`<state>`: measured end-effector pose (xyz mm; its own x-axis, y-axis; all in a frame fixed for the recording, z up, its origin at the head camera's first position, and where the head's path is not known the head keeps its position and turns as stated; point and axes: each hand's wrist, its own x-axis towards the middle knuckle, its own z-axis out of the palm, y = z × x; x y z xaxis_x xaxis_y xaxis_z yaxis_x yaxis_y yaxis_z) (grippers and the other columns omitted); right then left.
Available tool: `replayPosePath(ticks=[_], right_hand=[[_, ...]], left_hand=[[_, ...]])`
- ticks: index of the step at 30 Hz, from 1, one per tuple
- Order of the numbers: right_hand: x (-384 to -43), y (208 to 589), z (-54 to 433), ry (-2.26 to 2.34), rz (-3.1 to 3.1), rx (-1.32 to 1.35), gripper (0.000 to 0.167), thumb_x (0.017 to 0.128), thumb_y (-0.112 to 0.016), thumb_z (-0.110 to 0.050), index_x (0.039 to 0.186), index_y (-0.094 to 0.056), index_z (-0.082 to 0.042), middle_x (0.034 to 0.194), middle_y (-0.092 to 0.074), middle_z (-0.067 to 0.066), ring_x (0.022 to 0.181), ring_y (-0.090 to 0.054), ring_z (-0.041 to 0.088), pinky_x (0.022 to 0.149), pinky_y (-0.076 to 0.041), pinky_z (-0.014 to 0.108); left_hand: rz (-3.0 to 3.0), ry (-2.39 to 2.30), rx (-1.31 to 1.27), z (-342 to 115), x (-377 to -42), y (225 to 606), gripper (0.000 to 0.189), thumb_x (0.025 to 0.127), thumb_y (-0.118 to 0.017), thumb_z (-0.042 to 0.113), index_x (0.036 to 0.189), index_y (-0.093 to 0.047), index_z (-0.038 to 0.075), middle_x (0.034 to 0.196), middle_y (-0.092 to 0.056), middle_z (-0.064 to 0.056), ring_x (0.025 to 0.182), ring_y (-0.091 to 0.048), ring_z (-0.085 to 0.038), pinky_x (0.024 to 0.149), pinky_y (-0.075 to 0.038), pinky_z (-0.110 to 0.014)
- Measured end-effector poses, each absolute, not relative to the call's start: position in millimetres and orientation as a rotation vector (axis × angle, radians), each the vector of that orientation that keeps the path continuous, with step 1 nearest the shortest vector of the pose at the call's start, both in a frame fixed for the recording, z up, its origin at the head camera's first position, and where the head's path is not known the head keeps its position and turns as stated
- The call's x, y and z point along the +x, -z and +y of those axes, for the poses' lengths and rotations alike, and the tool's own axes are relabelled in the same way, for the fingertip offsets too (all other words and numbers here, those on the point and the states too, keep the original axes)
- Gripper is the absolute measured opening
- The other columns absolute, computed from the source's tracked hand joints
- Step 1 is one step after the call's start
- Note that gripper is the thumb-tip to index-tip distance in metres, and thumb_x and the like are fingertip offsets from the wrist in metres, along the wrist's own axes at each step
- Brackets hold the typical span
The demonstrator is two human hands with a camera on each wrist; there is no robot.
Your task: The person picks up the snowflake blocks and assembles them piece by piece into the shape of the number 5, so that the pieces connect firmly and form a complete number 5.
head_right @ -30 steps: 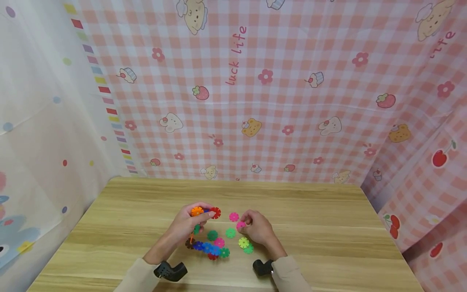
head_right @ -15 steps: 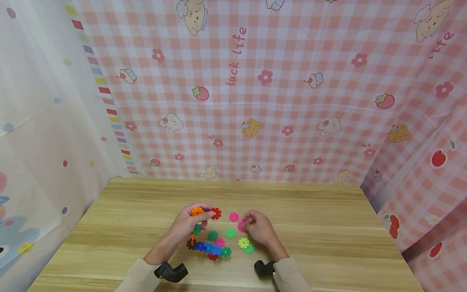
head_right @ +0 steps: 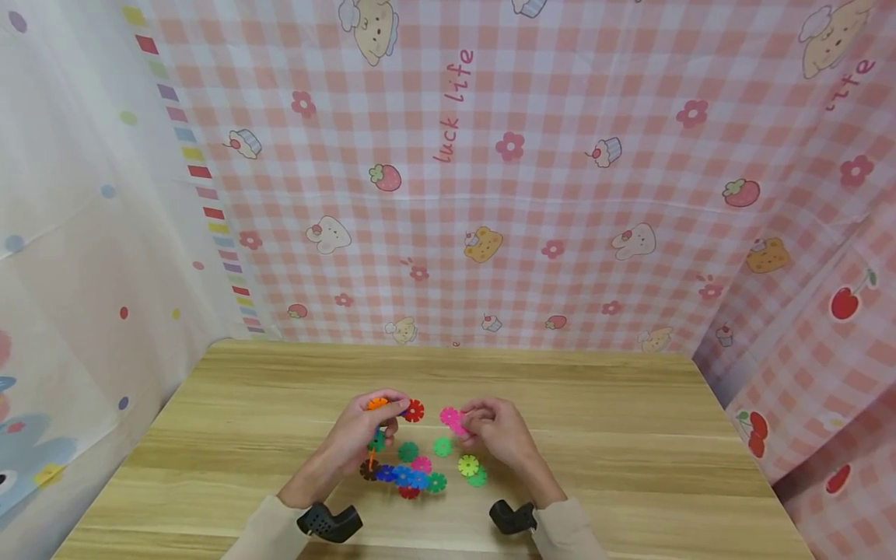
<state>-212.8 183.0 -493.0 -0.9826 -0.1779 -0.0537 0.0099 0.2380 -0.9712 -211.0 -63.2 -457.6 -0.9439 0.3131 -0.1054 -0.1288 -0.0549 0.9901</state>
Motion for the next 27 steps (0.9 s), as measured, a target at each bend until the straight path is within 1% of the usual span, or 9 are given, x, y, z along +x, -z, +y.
replayPosePath(ticks=[4,6,9,12,16,21,27], right_hand=[[-203.6,477.7,177.3,1.935,2.212,-0.178,0.024,0.095,-0.062,-0.004,0.115,-0.061,0.009,0.087,-0.07,0.012,0.077,-0.071,0.023,0.073,-0.06,0.035],[-199.7,470.0,174.0,1.98,2.132,-0.161,0.026,0.095,-0.062,-0.006,0.117,-0.061,0.01,0.09,-0.071,0.012,0.078,-0.072,0.022,0.076,-0.06,0.037],[-195.1,459.8,168.8,2.05,2.02,-0.13,0.03,0.096,-0.062,-0.008,0.12,-0.06,0.011,0.094,-0.072,0.013,0.078,-0.072,0.02,0.078,-0.059,0.036],[-191.6,452.9,163.7,2.109,1.95,-0.105,0.031,0.096,-0.061,-0.007,0.12,-0.06,0.013,0.096,-0.072,0.013,0.078,-0.072,0.017,0.076,-0.059,0.032],[-187.3,448.0,158.4,2.172,1.876,-0.083,0.032,0.096,-0.061,-0.005,0.12,-0.058,0.016,0.094,-0.073,0.011,0.077,-0.072,0.015,0.073,-0.059,0.027],[-186.0,448.4,154.4,2.239,1.764,-0.065,0.032,0.097,-0.06,-0.005,0.12,-0.056,0.018,0.089,-0.072,0.007,0.074,-0.072,0.013,0.073,-0.059,0.025],[-186.4,449.2,154.3,2.23,1.799,-0.068,0.031,0.098,-0.058,-0.004,0.12,-0.056,0.018,0.09,-0.071,0.007,0.075,-0.071,0.013,0.074,-0.059,0.026]], left_hand=[[1.927,-2.076,0.181,-62.6,-210.7,457.9,0.027,0.095,-0.067,0.026,0.107,-0.068,0.002,0.091,-0.06,-0.003,0.06,-0.047,-0.013,0.056,-0.047,-0.021],[1.922,-2.08,0.18,-62.4,-210.6,458.2,0.027,0.095,-0.067,0.026,0.107,-0.068,0.002,0.09,-0.06,-0.003,0.06,-0.047,-0.013,0.055,-0.047,-0.021],[1.92,-2.081,0.19,-61.9,-210.6,458.8,0.028,0.094,-0.068,0.026,0.107,-0.068,0.002,0.089,-0.06,-0.002,0.06,-0.048,-0.013,0.056,-0.047,-0.022],[1.925,-2.076,0.208,-61.1,-210.6,459.3,0.029,0.094,-0.068,0.027,0.108,-0.069,0.001,0.088,-0.061,-0.002,0.06,-0.049,-0.013,0.056,-0.047,-0.022],[1.934,-2.065,0.236,-59.9,-210.4,460.0,0.029,0.094,-0.068,0.027,0.108,-0.069,0.001,0.084,-0.06,-0.001,0.06,-0.049,-0.013,0.057,-0.047,-0.022],[1.938,-2.058,0.26,-59.5,-210.0,460.6,0.029,0.095,-0.067,0.025,0.108,-0.068,0.0,0.079,-0.06,0.0,0.06,-0.049,-0.013,0.057,-0.046,-0.022],[1.954,-2.054,0.268,-59.8,-210.6,461.0,0.028,0.095,-0.066,0.025,0.108,-0.069,0.0,0.081,-0.059,0.0,0.061,-0.049,-0.013,0.057,-0.046,-0.022]])
